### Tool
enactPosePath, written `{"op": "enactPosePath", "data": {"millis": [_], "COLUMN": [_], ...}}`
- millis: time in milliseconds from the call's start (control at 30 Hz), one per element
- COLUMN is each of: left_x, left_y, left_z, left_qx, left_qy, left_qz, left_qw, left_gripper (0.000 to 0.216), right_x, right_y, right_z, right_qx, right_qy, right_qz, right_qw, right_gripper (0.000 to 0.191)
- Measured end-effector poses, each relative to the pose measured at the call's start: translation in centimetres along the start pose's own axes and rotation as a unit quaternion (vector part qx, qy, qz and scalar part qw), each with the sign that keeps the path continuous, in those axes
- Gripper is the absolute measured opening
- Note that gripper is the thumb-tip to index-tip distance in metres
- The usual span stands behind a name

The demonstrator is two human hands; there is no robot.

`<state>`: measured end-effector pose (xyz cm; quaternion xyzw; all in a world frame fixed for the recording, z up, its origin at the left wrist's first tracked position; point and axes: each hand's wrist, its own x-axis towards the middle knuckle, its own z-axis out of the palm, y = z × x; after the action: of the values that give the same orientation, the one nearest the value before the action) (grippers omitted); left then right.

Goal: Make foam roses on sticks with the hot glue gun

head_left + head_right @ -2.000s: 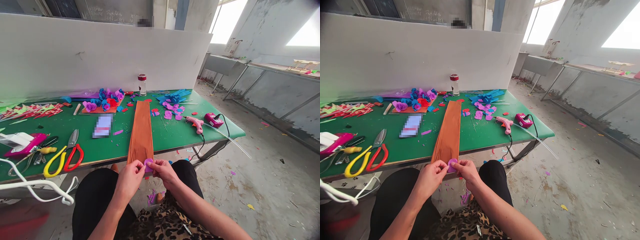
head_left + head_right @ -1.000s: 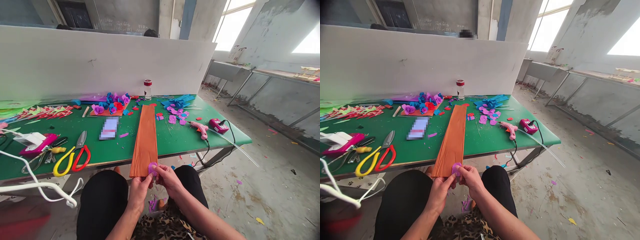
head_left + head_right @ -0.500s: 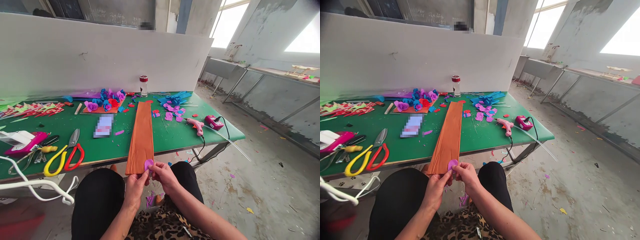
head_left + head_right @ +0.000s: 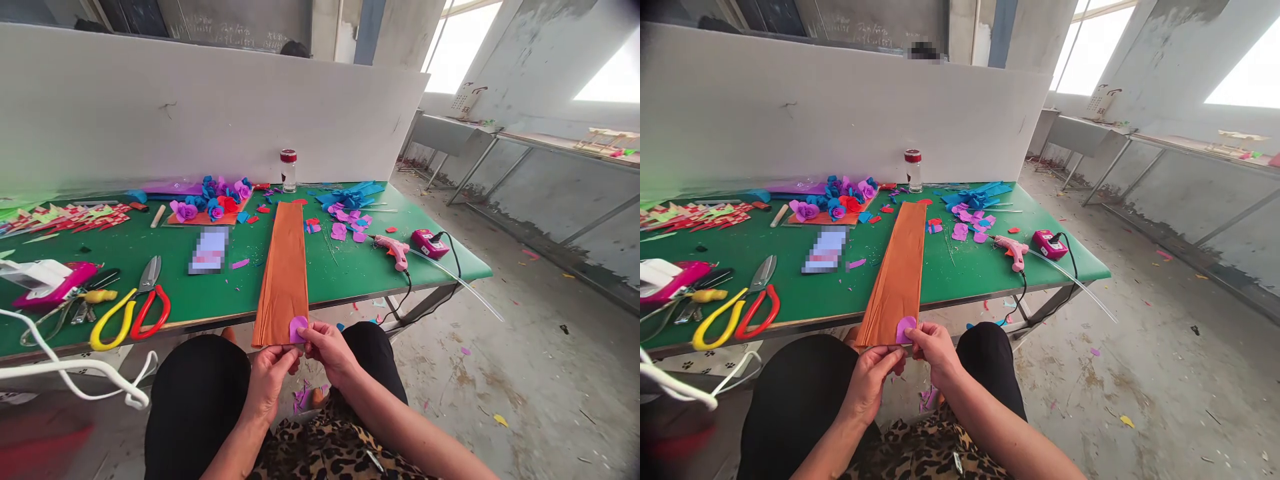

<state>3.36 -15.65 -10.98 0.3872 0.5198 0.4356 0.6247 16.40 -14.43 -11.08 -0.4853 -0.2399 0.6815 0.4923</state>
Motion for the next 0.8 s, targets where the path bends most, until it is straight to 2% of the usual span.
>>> {"op": "enactPosePath", "data": {"millis": [100, 200, 333, 533, 600, 633, 667, 733, 767, 800], "left_x": [0.1, 0.2, 0.4, 0.7, 0.1, -0.3, -0.8, -1.7, -1.9, -1.8], "left_y": [0.0, -0.2, -0.4, -0.7, -0.5, -0.1, 0.5, 2.4, 3.8, 5.3], "left_z": [0.4, 0.5, 0.6, 0.8, 0.5, 0.2, -0.2, -1.8, -2.9, -4.3], "left_qx": [-0.011, -0.039, -0.049, -0.021, 0.032, 0.082, 0.145, 0.285, 0.338, 0.375], "left_qy": [-0.009, 0.013, 0.051, 0.062, 0.030, -0.012, -0.065, -0.155, -0.145, -0.093], "left_qz": [-0.014, -0.023, -0.001, 0.015, 0.001, -0.010, -0.018, -0.004, 0.032, 0.077], "left_qw": [1.000, 0.999, 0.998, 0.998, 0.999, 0.996, 0.987, 0.946, 0.929, 0.919], "left_gripper": [0.030, 0.034, 0.034, 0.038, 0.041, 0.042, 0.042, 0.044, 0.043, 0.041], "right_x": [0.0, 0.0, 0.0, 0.0, 0.1, 0.1, 0.2, 0.3, 0.3, 0.4], "right_y": [-0.1, -0.1, 0.0, 0.1, 0.1, 0.2, 0.2, 0.4, 0.4, 0.5], "right_z": [0.0, 0.0, 0.0, 0.2, 0.1, 0.0, -0.1, -0.2, -0.2, -0.2], "right_qx": [0.000, -0.005, -0.010, -0.002, 0.001, 0.004, 0.007, 0.011, 0.012, 0.012], "right_qy": [-0.003, 0.000, -0.003, -0.007, -0.009, -0.008, -0.006, -0.004, -0.005, -0.006], "right_qz": [-0.003, -0.005, -0.008, 0.001, -0.002, -0.002, -0.001, 0.007, 0.013, 0.017], "right_qw": [1.000, 1.000, 1.000, 1.000, 1.000, 1.000, 1.000, 1.000, 1.000, 1.000], "right_gripper": [0.042, 0.041, 0.042, 0.040, 0.040, 0.040, 0.041, 0.042, 0.042, 0.043]}}
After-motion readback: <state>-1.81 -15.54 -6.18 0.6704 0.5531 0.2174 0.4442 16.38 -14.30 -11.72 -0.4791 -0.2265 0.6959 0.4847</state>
